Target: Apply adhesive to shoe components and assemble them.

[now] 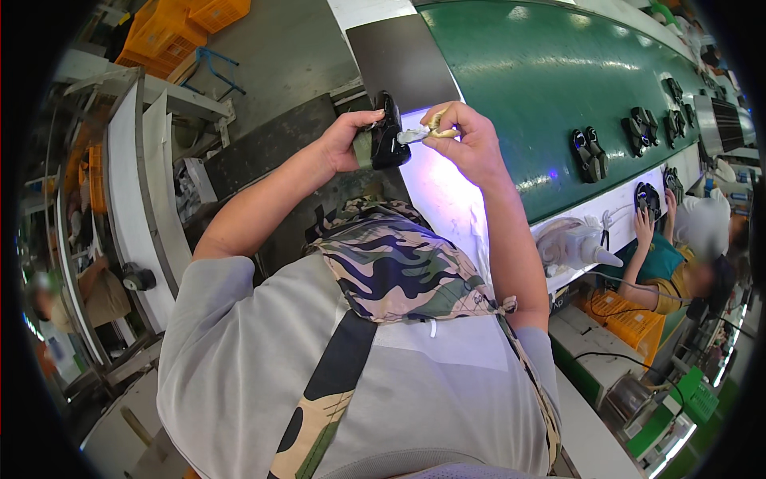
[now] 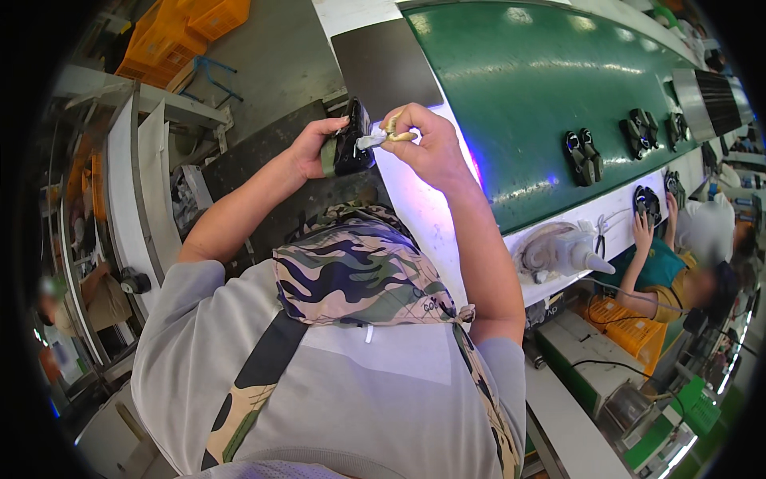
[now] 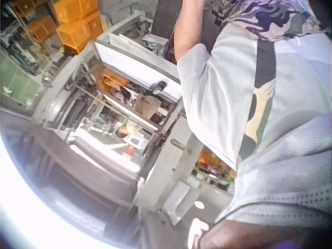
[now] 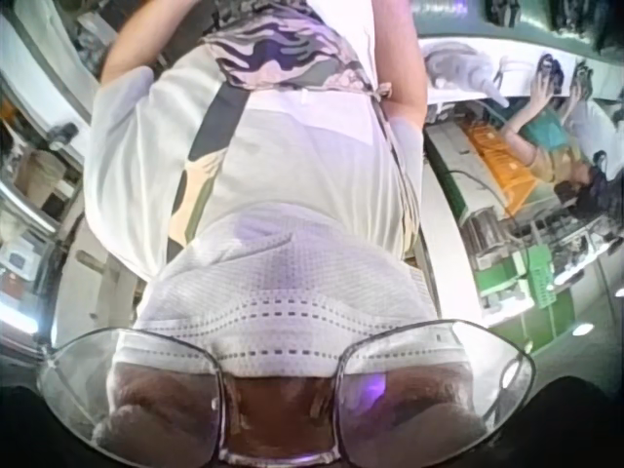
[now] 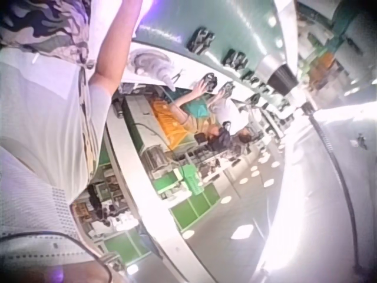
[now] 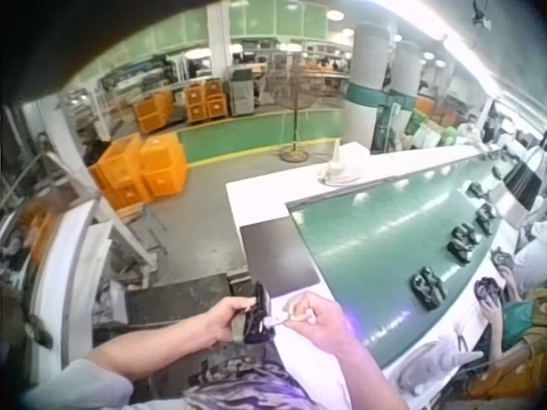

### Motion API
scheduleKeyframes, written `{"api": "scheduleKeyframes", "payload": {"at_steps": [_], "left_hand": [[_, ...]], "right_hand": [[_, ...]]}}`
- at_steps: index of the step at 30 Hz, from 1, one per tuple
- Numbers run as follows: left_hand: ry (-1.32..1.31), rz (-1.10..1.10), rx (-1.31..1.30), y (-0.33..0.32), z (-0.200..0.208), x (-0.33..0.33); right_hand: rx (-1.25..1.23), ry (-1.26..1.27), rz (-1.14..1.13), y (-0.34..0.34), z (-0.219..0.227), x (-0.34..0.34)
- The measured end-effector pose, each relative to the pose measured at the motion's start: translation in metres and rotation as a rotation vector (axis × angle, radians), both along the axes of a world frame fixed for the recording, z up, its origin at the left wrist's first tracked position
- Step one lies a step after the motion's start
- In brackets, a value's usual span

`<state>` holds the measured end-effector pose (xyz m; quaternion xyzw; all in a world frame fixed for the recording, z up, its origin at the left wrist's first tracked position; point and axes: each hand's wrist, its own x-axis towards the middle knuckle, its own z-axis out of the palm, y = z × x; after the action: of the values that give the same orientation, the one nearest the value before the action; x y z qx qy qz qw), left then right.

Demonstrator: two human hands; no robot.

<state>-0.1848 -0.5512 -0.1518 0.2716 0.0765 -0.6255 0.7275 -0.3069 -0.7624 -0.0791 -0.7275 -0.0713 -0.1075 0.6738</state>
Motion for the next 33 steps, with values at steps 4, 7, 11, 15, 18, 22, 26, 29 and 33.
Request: {"api": "scheduleKeyframes", "payload": {"at_steps": [4, 7, 11, 15, 18, 22, 26, 29, 33], "left_hand": [[0.080, 0.099, -0.024, 0.007, 0.001, -0.015], [0.099, 0.165, -0.076, 0.015, -0.010, -0.021], [0.169, 0.075, -0.314, 0.031, -0.030, -0.025], [0.179, 0.189, -0.257, 0.035, -0.024, -0.035], [0.162, 0.275, -0.210, 0.043, -0.019, -0.040], [0.196, 0.307, -0.417, 0.052, -0.013, -0.047], [-0.036, 0.437, -0.516, 0.079, 0.016, -0.037], [-0.279, 0.681, -0.271, 0.122, 0.059, -0.017], [-0.666, 0.984, 0.201, 0.218, 0.130, 0.019]], "right_hand": [[-0.007, -0.014, 0.036, 0.006, 0.002, -0.002], [-0.052, -0.034, 0.049, 0.007, 0.001, -0.004], [-0.129, -0.064, 0.042, 0.013, -0.002, -0.003], [-0.124, -0.103, 0.031, 0.022, -0.007, 0.001], [-0.090, -0.158, 0.040, 0.034, -0.010, 0.009], [-0.082, -0.149, 0.011, 0.041, -0.016, 0.016], [0.068, -0.089, -0.085, 0.044, -0.032, 0.024], [0.180, -0.010, -0.158, 0.041, -0.049, 0.029], [0.253, 0.059, -0.134, 0.038, -0.070, 0.035]]}}
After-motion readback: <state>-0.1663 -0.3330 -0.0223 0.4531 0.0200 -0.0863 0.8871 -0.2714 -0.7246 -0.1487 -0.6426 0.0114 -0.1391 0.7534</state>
